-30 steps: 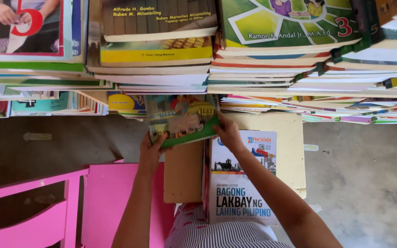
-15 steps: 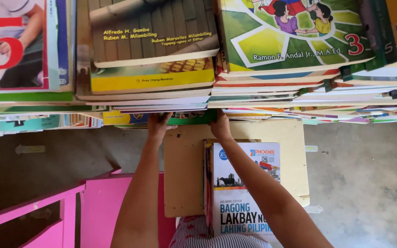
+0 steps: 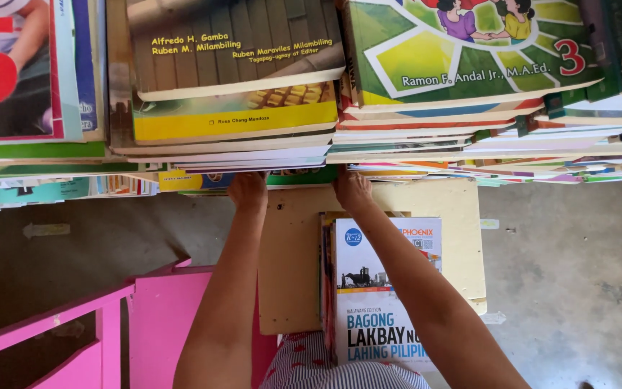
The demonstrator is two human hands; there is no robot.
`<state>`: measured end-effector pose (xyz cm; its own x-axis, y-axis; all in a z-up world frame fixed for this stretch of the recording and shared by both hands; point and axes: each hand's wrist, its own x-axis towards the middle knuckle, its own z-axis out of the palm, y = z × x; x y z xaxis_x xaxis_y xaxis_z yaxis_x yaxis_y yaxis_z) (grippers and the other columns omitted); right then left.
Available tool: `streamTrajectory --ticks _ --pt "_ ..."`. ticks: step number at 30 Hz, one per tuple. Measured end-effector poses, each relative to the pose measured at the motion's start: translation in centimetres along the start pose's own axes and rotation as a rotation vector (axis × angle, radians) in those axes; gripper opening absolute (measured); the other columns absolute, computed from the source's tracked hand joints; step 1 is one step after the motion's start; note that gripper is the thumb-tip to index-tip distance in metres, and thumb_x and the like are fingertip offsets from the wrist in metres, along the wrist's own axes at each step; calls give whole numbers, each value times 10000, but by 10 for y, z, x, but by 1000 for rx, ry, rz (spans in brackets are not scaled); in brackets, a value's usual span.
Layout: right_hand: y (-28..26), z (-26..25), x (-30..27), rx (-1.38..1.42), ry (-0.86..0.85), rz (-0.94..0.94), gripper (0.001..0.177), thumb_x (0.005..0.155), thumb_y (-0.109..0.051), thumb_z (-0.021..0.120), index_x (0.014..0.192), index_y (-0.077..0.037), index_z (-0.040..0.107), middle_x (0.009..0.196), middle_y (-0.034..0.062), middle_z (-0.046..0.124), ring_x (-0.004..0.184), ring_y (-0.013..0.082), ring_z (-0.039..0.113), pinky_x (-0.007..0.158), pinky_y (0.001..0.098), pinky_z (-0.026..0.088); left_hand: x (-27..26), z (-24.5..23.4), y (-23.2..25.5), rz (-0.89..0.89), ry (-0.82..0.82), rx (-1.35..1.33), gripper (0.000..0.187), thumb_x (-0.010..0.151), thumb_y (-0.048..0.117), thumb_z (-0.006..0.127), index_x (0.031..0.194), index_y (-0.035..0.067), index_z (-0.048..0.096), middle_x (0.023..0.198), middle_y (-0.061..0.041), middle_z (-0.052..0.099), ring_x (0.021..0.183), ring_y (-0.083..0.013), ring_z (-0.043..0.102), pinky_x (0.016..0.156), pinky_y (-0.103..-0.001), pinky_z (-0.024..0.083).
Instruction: Sorting through a large collection of books and stacking them on a small stool
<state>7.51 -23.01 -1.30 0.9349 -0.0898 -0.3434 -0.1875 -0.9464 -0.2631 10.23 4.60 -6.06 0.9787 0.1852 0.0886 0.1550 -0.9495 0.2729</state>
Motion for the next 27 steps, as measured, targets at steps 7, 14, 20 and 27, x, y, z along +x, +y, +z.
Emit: streamTrajectory --ticks 7,14,20,27 --pt "43 -51 -102 -22 486 -456 769 854 -211 782 1556 -137 475 1409 185 574 1333 443 532 1080 519 471 -51 -136 46 3 -106 -30 535 881 261 777 1304 -1 582 1032 -227 660 956 -421 732 711 -537 628" --pt "114 -65 -283 232 495 -351 911 795 -35 661 1591 44 226 1642 287 270 1530 493 239 1247 611 244 -277 -81 59 79 -511 -420 328 939 369 634 1028 53 622 1005 -128 627 890 -319 609 786 -449 497" --pt "162 -51 -375 622 284 -73 754 845 5 646 1550 -4 379 1502 209 547 1281 335 621 964 391 564 -399 -47 54 59 -443 -402 184 925 238 559 921 63 616 865 -172 697 770 -390 656 703 -499 509" --pt "212 -24 -412 956 43 15 739 838 -19 716 1522 -32 438 1518 188 556 1391 316 555 1131 448 483 -424 -117 92 14 -460 -218 343 943 356 617 1050 30 619 927 -193 693 780 -396 670 693 -516 538"
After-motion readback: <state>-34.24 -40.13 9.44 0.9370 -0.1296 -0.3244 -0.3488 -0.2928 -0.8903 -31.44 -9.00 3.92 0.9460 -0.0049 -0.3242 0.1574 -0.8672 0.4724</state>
